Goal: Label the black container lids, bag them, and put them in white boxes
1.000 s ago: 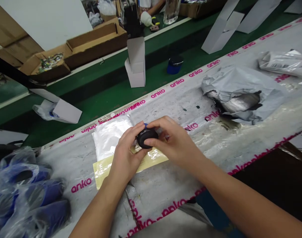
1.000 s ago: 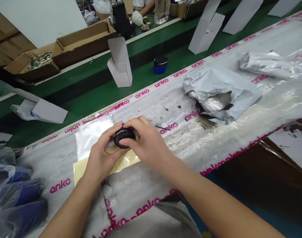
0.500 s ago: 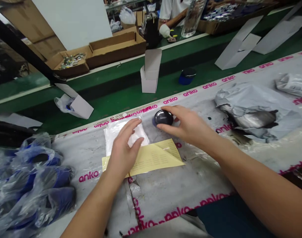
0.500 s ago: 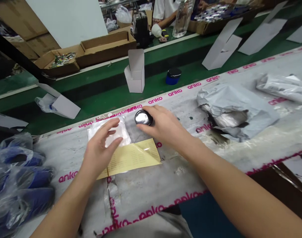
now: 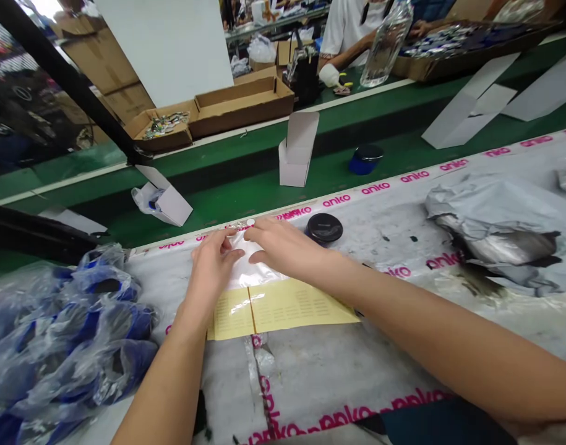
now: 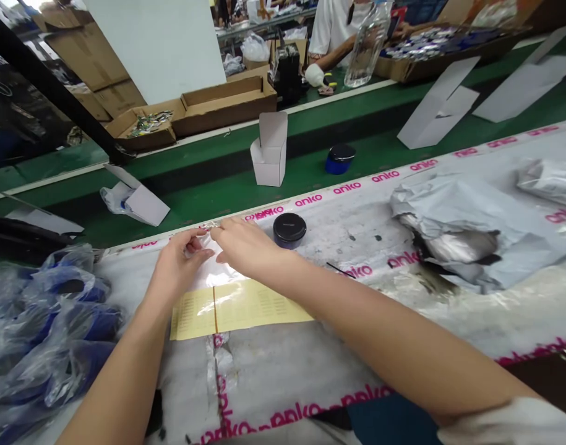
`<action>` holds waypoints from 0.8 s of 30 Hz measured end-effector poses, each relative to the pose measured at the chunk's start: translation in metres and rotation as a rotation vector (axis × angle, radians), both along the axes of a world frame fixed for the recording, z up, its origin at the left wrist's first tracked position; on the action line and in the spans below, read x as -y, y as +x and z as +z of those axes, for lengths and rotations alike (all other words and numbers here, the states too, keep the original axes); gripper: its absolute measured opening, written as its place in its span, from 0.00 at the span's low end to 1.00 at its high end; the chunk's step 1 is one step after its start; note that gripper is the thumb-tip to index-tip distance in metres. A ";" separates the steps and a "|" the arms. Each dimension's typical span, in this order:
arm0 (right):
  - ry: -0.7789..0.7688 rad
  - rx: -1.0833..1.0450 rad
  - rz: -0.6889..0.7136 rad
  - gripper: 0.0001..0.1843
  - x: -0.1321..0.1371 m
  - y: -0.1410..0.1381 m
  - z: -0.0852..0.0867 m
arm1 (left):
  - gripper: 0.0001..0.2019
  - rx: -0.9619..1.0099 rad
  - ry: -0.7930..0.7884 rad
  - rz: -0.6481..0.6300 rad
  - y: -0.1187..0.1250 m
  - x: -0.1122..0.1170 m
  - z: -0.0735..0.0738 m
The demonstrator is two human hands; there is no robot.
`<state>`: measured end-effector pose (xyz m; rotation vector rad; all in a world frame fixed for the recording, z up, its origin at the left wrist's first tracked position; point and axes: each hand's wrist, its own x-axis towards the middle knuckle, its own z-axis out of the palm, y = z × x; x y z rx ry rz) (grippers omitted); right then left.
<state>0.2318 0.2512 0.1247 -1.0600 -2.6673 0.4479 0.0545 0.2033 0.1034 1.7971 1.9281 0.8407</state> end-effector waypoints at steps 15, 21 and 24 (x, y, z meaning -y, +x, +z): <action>-0.189 -0.276 -0.013 0.07 -0.011 -0.013 0.001 | 0.08 0.249 0.156 -0.064 -0.010 0.004 0.015; -0.260 -0.444 -0.023 0.11 -0.008 -0.005 0.004 | 0.27 0.685 -0.134 -0.201 -0.005 0.006 0.016; -0.297 -0.613 -0.098 0.08 -0.007 0.005 0.011 | 0.22 0.622 -0.254 -0.219 -0.003 0.007 0.013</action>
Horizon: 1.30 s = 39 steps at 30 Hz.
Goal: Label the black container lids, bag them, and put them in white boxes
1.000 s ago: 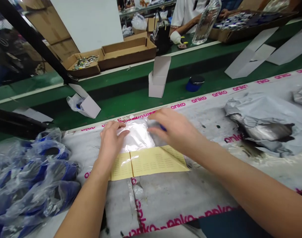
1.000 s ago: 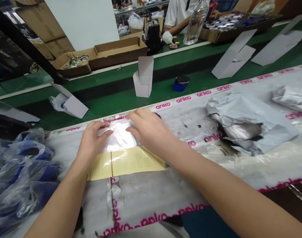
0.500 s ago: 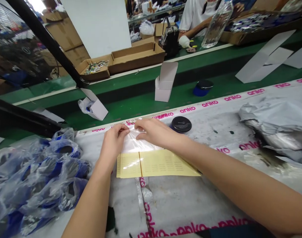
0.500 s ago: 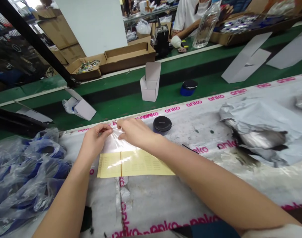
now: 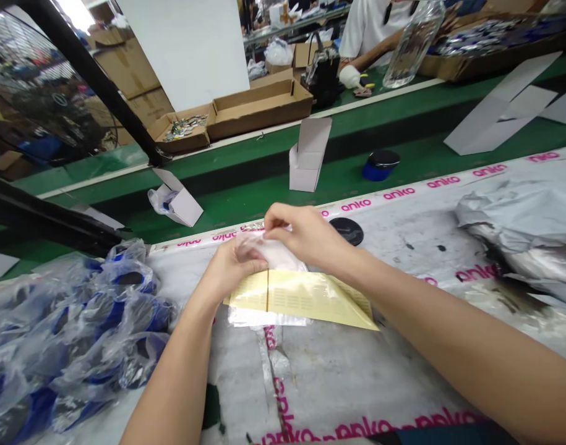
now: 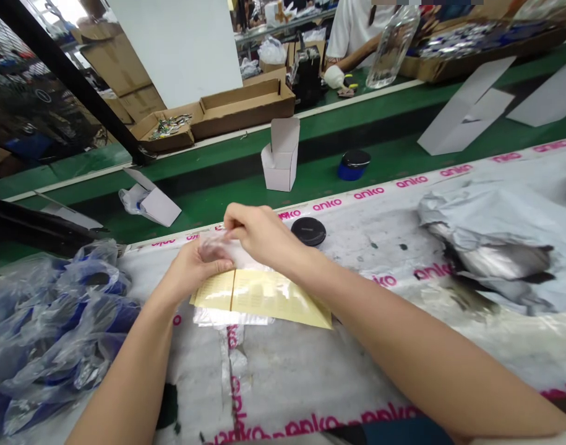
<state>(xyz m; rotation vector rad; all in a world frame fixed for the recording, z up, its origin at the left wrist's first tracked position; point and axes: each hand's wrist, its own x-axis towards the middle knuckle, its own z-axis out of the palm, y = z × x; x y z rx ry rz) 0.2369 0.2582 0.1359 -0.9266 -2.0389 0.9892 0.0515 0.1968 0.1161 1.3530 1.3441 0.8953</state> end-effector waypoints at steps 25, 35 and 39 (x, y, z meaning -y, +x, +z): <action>-0.106 -0.222 -0.258 0.06 0.069 0.099 0.014 | 0.16 0.469 -0.008 -0.052 0.097 0.029 0.028; -0.112 -0.252 -0.272 0.08 0.074 0.110 -0.006 | 0.20 0.525 -0.383 -0.146 0.094 0.031 0.030; -0.731 -0.591 -0.115 0.13 0.075 0.116 -0.001 | 0.24 0.724 -0.311 -0.024 0.098 0.025 0.028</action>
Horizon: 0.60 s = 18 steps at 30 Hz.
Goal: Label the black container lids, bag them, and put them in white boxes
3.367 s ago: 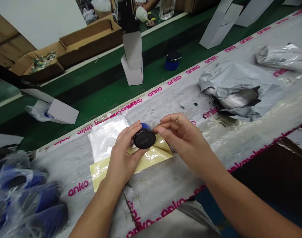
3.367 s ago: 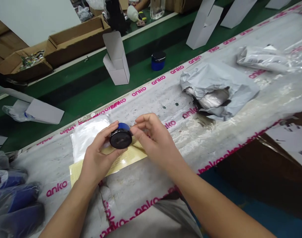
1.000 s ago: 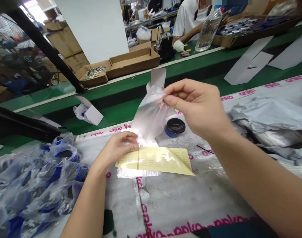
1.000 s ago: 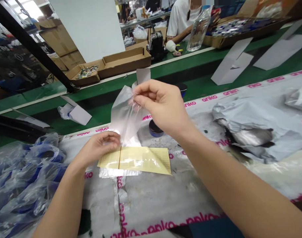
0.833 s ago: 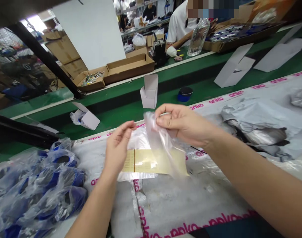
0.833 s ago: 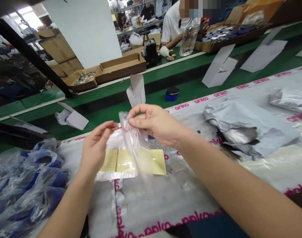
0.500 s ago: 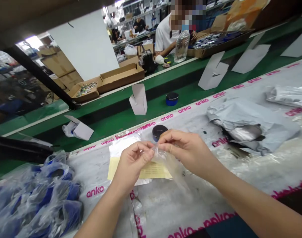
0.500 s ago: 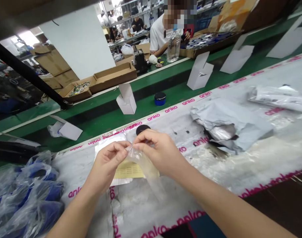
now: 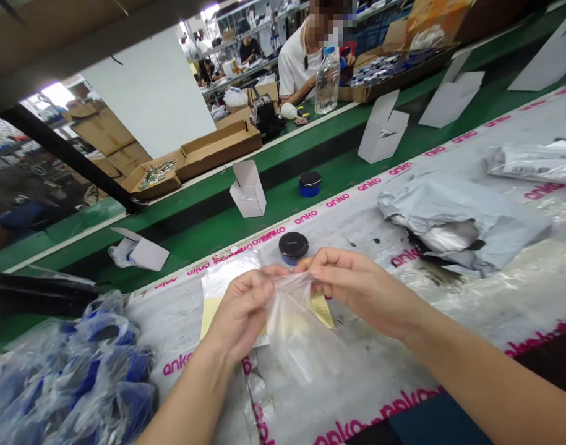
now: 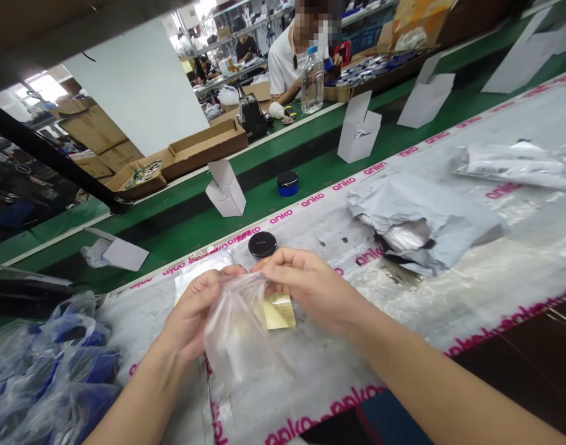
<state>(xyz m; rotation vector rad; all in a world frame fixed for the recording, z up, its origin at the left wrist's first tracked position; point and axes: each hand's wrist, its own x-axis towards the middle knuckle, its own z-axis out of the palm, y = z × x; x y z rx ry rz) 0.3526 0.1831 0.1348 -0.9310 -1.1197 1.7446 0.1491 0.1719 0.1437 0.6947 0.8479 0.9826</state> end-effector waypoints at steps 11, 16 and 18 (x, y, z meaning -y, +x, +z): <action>-0.028 0.170 -0.314 0.18 -0.018 -0.003 -0.024 | 0.23 -0.241 0.125 0.089 0.030 -0.026 -0.014; 0.190 0.405 -0.384 0.13 -0.041 0.003 -0.035 | 0.17 -0.535 0.262 0.170 0.024 -0.047 -0.030; 0.267 0.529 -0.362 0.10 -0.048 0.004 -0.035 | 0.12 -0.638 0.260 0.164 0.024 -0.058 -0.036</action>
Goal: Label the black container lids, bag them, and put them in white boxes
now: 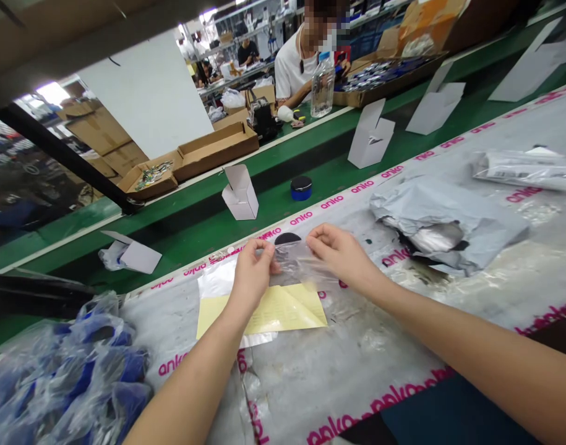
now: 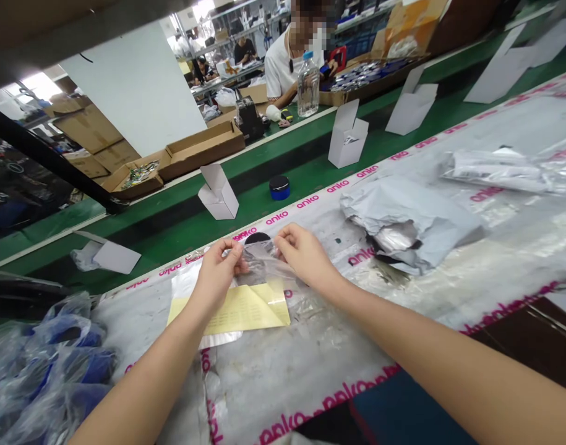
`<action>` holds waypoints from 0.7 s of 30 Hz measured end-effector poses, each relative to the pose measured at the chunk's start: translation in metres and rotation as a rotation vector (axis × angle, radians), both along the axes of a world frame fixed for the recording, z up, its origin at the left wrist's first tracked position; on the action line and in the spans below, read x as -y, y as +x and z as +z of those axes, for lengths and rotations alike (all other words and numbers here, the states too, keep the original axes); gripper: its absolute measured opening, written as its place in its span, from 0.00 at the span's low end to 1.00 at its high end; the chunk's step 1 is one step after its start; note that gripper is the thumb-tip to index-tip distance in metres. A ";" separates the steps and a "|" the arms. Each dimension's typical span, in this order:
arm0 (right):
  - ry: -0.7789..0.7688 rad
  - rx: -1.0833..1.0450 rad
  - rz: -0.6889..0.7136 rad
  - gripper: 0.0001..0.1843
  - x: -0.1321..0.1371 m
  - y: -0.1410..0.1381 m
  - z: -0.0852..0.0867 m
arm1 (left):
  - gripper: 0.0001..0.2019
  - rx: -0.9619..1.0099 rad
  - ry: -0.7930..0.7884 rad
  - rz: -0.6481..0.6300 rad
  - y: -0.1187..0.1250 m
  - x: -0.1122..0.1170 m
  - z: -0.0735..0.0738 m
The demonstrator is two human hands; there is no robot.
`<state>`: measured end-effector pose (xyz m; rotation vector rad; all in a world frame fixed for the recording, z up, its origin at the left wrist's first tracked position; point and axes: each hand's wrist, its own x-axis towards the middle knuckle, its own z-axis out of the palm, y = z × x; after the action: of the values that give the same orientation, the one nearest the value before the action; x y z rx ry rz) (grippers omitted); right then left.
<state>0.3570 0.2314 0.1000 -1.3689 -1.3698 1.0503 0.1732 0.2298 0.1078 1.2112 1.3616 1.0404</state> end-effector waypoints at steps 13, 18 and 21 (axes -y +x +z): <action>-0.027 0.865 0.238 0.13 -0.022 0.000 0.015 | 0.11 -0.640 0.172 -0.027 0.004 -0.026 0.006; 0.178 0.536 0.351 0.32 -0.012 0.006 0.000 | 0.22 -0.606 0.350 -0.220 -0.008 -0.011 -0.001; 0.191 0.331 0.345 0.31 -0.014 0.001 -0.003 | 0.27 -0.480 0.278 -0.270 -0.010 -0.011 -0.007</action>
<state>0.3581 0.2451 0.0967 -1.2264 -1.9525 0.9046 0.1635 0.2407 0.1006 1.8861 1.3817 0.7907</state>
